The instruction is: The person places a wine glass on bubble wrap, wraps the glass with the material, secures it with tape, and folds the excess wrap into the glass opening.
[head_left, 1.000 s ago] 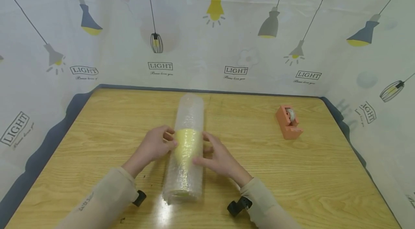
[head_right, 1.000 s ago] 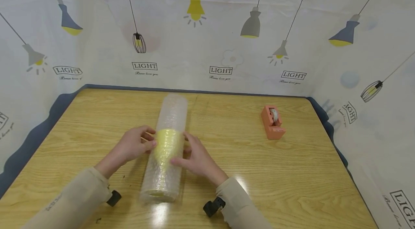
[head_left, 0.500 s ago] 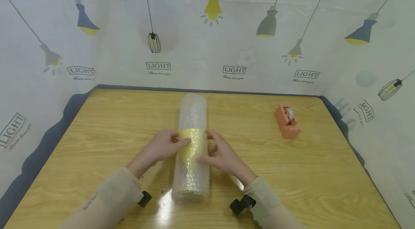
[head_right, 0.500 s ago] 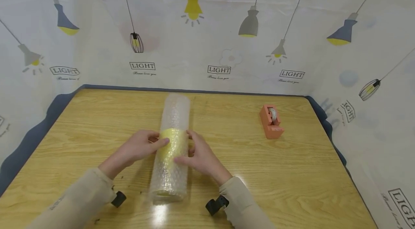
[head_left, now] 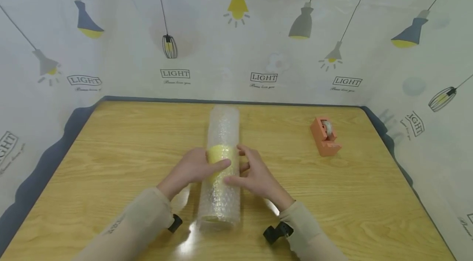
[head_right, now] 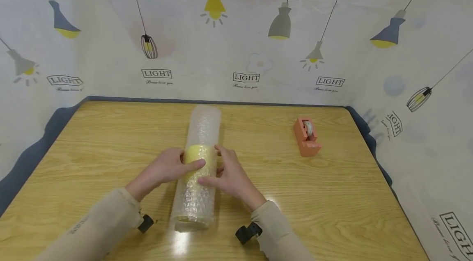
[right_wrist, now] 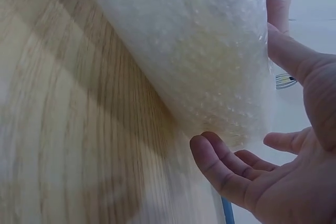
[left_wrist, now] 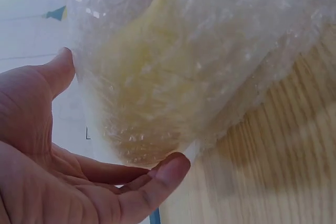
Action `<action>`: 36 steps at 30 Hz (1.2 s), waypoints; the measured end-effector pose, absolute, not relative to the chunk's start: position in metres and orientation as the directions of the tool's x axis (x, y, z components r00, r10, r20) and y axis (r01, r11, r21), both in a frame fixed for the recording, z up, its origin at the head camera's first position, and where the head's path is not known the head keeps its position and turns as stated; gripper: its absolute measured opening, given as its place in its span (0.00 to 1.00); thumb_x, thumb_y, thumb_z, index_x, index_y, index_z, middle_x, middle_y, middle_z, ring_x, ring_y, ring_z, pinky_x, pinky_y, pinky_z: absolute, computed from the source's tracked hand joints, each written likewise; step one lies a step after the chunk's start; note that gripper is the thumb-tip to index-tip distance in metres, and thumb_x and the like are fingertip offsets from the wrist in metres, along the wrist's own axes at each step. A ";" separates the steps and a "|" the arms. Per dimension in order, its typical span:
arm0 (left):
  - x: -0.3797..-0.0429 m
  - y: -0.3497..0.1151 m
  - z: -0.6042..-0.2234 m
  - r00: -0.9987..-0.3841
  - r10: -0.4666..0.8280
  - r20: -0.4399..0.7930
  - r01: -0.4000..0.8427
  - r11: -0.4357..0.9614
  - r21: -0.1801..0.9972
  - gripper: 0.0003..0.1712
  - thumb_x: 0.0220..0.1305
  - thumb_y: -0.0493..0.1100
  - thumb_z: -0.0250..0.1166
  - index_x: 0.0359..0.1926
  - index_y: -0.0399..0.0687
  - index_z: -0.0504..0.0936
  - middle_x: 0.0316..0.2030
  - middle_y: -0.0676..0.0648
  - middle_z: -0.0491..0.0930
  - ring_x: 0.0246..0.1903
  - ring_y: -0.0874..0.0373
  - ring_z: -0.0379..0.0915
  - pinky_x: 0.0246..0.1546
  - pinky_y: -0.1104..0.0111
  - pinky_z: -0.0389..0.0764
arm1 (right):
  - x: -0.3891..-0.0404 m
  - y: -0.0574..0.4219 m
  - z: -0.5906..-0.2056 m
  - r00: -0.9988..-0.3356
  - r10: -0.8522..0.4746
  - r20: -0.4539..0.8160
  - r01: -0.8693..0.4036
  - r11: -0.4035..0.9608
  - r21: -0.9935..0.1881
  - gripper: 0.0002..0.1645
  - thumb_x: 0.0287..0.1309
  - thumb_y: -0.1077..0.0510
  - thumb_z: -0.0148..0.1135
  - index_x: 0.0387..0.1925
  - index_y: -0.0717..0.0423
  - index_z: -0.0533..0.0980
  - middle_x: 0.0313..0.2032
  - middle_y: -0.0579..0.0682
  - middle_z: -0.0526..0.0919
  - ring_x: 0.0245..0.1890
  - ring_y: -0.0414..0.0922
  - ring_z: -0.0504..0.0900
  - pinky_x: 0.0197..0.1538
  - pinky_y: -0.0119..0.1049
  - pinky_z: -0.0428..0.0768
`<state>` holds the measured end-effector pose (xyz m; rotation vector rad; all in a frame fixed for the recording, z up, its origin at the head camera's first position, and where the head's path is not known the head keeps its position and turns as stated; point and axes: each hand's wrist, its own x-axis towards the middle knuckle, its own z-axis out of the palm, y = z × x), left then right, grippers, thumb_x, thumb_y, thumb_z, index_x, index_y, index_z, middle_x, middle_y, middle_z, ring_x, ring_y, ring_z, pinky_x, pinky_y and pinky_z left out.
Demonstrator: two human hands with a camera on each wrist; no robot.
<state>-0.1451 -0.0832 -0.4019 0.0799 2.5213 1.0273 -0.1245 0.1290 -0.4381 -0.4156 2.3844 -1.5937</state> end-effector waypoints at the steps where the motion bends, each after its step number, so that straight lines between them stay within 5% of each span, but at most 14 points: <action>1: -0.145 -0.082 -0.402 -0.911 0.200 -0.360 -0.106 0.731 0.674 0.35 0.62 0.72 0.67 0.40 0.43 0.81 0.29 0.46 0.78 0.26 0.54 0.73 0.24 0.66 0.75 | -0.124 0.130 -0.437 -0.930 -0.364 -0.047 -0.098 0.368 -0.925 0.59 0.56 0.54 0.79 0.79 0.60 0.53 0.67 0.61 0.65 0.47 0.51 0.81 0.44 0.37 0.87; 7: -0.146 -0.077 -0.401 -0.913 0.184 -0.365 -0.110 0.750 0.652 0.32 0.61 0.71 0.68 0.35 0.45 0.80 0.25 0.49 0.73 0.22 0.57 0.66 0.19 0.69 0.69 | -0.127 0.135 -0.437 -0.929 -0.367 -0.045 -0.103 0.374 -0.922 0.55 0.59 0.54 0.77 0.79 0.59 0.55 0.68 0.62 0.65 0.49 0.51 0.80 0.48 0.39 0.86; 22: -0.147 -0.083 -0.409 -0.916 0.194 -0.352 -0.136 0.674 0.726 0.41 0.57 0.71 0.72 0.52 0.41 0.80 0.38 0.45 0.83 0.35 0.51 0.79 0.32 0.62 0.81 | -0.135 0.144 -0.447 -0.898 -0.427 -0.104 -0.034 0.304 -0.952 0.55 0.64 0.51 0.73 0.81 0.59 0.51 0.74 0.64 0.64 0.60 0.59 0.81 0.59 0.48 0.84; 36: -0.151 -0.089 -0.413 -0.901 0.233 -0.366 -0.141 0.640 0.755 0.38 0.57 0.68 0.73 0.52 0.41 0.82 0.39 0.45 0.84 0.37 0.51 0.80 0.36 0.60 0.84 | -0.135 0.145 -0.446 -0.892 -0.433 -0.126 -0.018 0.314 -0.949 0.57 0.64 0.50 0.73 0.81 0.62 0.49 0.73 0.66 0.64 0.59 0.59 0.81 0.56 0.48 0.84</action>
